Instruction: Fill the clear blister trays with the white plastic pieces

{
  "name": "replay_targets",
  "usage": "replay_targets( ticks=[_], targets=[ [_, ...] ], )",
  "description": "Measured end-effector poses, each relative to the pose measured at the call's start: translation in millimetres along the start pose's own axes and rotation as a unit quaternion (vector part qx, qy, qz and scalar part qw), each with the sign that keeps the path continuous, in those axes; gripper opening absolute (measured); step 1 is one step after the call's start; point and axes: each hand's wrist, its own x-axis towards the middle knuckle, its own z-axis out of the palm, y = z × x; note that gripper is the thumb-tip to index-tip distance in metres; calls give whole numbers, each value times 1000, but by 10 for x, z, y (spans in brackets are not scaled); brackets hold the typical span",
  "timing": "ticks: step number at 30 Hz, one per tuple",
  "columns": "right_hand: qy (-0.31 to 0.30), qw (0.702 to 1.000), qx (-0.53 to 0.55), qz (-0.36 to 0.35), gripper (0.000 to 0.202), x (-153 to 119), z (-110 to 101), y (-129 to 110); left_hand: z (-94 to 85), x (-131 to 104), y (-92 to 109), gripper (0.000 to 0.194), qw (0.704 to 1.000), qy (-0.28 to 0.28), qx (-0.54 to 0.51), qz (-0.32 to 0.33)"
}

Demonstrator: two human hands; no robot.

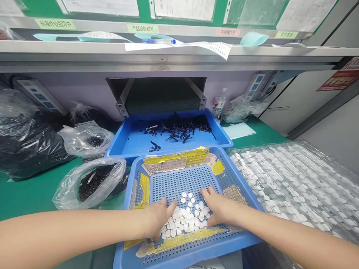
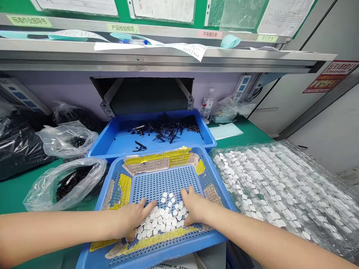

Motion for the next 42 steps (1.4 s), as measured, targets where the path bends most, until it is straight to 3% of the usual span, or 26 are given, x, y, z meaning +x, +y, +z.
replay_targets(
  ticks=[6, 10, 12, 16, 18, 21, 26, 29, 33, 35, 42],
  targets=[
    [1, 997, 66, 26, 74, 91, 137, -261, -35, 68, 180, 102, 998, 14, -66, 19],
    [6, 991, 126, 33, 77, 158, 208, -299, -74, 95, 200, 101, 974, 47, -222, 21],
    [3, 985, 171, 14, 75, 186, 227, -278, -68, 98, 201, 98, 927, 63, -366, 42],
    [-7, 958, 286, -6, 70, 217, 222, -234, -37, 129, 228, 86, 780, 14, -621, 75],
    [-17, 937, 348, -10, 64, 200, 186, -231, -55, 149, 240, 79, 734, 9, -673, 86],
    [-44, 897, 438, -44, 45, 117, 86, -244, -168, 133, 229, 65, 709, 25, -695, 117],
    [-52, 762, 642, -65, 37, -86, -98, -223, -439, -4, 129, 44, 674, 27, -719, 169],
    [-37, 718, 694, -39, 32, -175, -143, -178, -496, -45, 51, 37, 643, 14, -746, 172],
    [-14, 664, 747, -34, 11, -233, -137, -140, -478, -29, 14, 31, 617, -14, -765, 186],
    [-4, 636, 771, -40, 12, -248, -129, -138, -474, -16, 37, 22, 613, -15, -766, 192],
    [24, 572, 818, -54, 13, -280, -90, -116, -480, 82, 148, 35, 670, 75, -724, 147]
  ],
)
